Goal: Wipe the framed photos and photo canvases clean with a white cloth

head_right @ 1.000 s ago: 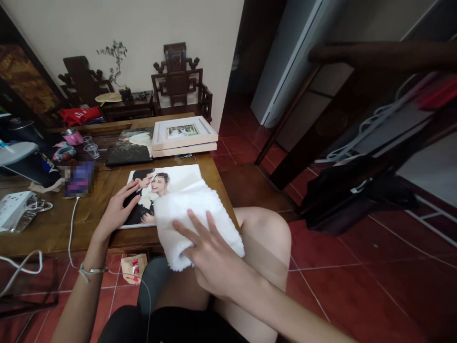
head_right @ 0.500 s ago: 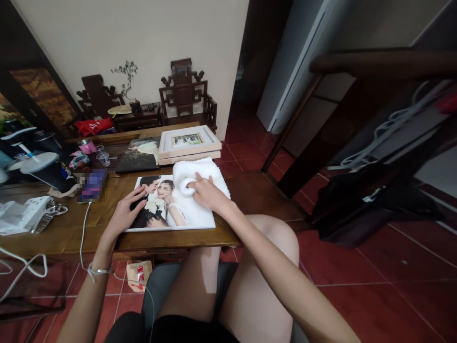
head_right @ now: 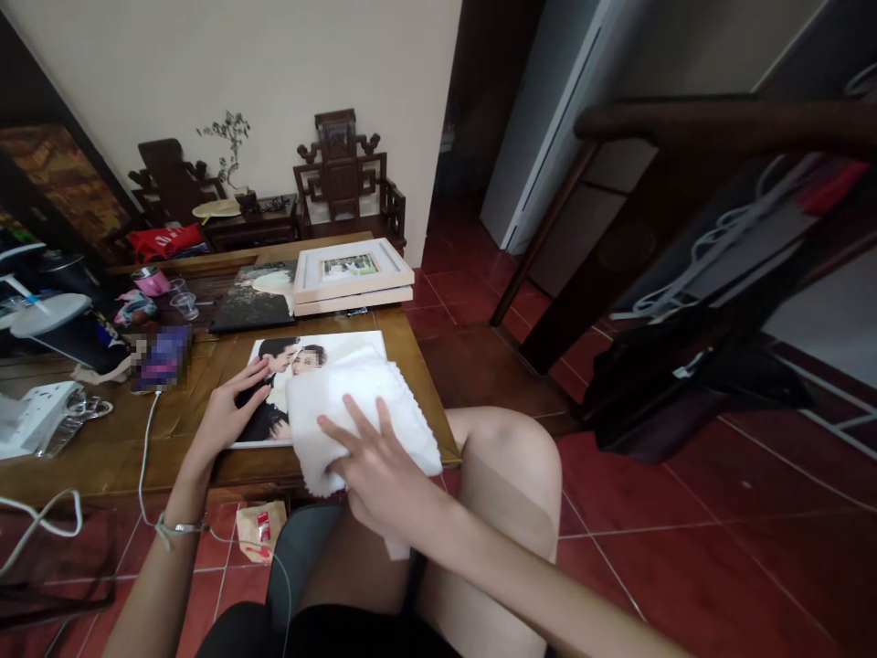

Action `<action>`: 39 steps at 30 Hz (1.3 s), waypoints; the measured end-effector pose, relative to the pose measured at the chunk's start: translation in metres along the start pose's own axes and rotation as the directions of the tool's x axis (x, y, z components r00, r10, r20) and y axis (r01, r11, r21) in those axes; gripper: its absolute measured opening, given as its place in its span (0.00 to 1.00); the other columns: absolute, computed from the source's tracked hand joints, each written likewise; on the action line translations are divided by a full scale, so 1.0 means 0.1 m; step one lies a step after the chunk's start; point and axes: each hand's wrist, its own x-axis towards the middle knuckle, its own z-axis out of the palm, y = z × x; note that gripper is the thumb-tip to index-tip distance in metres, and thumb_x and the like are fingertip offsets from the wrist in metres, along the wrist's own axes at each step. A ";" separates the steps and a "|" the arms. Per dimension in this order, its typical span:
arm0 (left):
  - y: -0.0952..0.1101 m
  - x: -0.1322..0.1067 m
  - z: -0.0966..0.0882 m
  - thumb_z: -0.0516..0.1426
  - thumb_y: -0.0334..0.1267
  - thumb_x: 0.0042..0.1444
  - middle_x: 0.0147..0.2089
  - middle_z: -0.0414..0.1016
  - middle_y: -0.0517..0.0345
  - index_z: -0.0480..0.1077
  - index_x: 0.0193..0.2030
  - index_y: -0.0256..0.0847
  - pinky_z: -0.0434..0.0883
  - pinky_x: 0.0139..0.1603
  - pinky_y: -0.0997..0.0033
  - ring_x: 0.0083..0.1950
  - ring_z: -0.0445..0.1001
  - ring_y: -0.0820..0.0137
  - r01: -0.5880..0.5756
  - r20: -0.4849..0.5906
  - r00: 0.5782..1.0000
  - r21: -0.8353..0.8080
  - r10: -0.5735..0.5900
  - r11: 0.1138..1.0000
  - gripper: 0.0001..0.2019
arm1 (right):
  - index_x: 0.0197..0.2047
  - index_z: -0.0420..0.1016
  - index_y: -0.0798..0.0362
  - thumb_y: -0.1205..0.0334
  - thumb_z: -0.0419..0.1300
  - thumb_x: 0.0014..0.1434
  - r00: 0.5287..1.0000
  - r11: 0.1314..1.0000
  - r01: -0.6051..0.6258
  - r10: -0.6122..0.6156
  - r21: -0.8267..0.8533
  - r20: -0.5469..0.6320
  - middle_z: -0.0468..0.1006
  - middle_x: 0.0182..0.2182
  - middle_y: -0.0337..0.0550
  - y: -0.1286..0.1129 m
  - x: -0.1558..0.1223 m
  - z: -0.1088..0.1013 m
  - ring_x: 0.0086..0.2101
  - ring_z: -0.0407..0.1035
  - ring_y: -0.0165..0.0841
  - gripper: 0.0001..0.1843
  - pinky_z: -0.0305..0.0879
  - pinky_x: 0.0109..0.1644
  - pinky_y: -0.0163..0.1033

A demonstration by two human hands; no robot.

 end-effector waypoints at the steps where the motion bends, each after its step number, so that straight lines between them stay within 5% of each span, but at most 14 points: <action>1: 0.00 0.00 0.00 0.55 0.48 0.62 0.66 0.67 0.50 0.71 0.60 0.39 0.56 0.71 0.55 0.70 0.61 0.61 -0.002 0.008 1.000 0.009 0.001 1.000 0.23 | 0.42 0.82 0.54 0.80 0.51 0.46 1.000 1.000 -0.018 0.018 -0.002 0.005 0.58 0.68 0.46 0.05 0.07 -0.02 0.68 0.39 0.58 0.26 0.37 0.66 0.75; 11: 0.04 -0.02 0.02 0.54 0.47 0.62 0.67 0.65 0.49 0.70 0.61 0.39 0.57 0.71 0.55 0.70 0.60 0.60 0.000 -0.002 1.000 0.045 0.001 0.999 0.23 | 0.58 0.73 0.57 0.79 0.47 0.53 0.972 0.968 -0.230 0.224 -0.102 -0.066 0.59 0.67 0.53 0.75 1.28 -0.19 0.67 0.46 0.58 0.31 0.47 0.60 0.78; 14: 0.06 -0.02 0.03 0.53 0.46 0.62 0.67 0.65 0.48 0.70 0.61 0.38 0.57 0.71 0.55 0.70 0.61 0.60 -0.001 -0.003 1.000 0.069 0.001 0.998 0.23 | 0.58 0.73 0.58 0.77 0.49 0.55 0.974 0.969 -0.222 0.215 -0.108 -0.068 0.57 0.68 0.54 0.66 1.24 -0.13 0.67 0.43 0.61 0.28 0.44 0.61 0.79; 24: 0.02 -0.01 0.03 0.52 0.42 0.63 0.66 0.66 0.50 0.69 0.62 0.38 0.56 0.71 0.56 0.70 0.61 0.61 -0.021 -0.006 1.000 0.053 0.021 0.998 0.23 | 0.41 0.80 0.57 0.78 0.51 0.52 0.999 0.999 0.038 -0.038 -0.020 0.012 0.54 0.70 0.50 -0.14 0.32 0.10 0.68 0.36 0.63 0.20 0.35 0.65 0.77; 27: 0.03 -0.01 0.02 0.53 0.43 0.62 0.66 0.67 0.48 0.70 0.61 0.35 0.57 0.71 0.57 0.69 0.61 0.60 -0.026 -0.019 0.999 0.050 0.027 0.998 0.23 | 0.44 0.79 0.57 0.77 0.52 0.51 1.000 1.000 0.000 0.000 -0.006 0.029 0.55 0.69 0.48 -0.06 0.44 0.05 0.68 0.37 0.62 0.21 0.36 0.65 0.77; 34: 0.03 -0.01 0.03 0.55 0.44 0.61 0.65 0.68 0.48 0.72 0.59 0.36 0.60 0.70 0.57 0.67 0.65 0.59 -0.023 -0.052 0.998 0.042 0.026 0.999 0.22 | 0.55 0.74 0.58 0.72 0.51 0.60 0.975 0.974 -0.215 0.210 -0.075 -0.069 0.56 0.69 0.52 0.47 1.20 -0.08 0.67 0.41 0.63 0.22 0.43 0.61 0.79; 39: 0.01 -0.01 0.04 0.53 0.45 0.62 0.68 0.63 0.46 0.67 0.63 0.33 0.56 0.71 0.57 0.70 0.60 0.60 -0.004 -0.007 1.000 0.051 0.005 0.999 0.25 | 0.55 0.74 0.58 0.73 0.53 0.59 0.970 0.965 -0.235 0.226 -0.115 -0.090 0.55 0.69 0.54 0.43 1.26 -0.01 0.67 0.39 0.65 0.22 0.40 0.61 0.80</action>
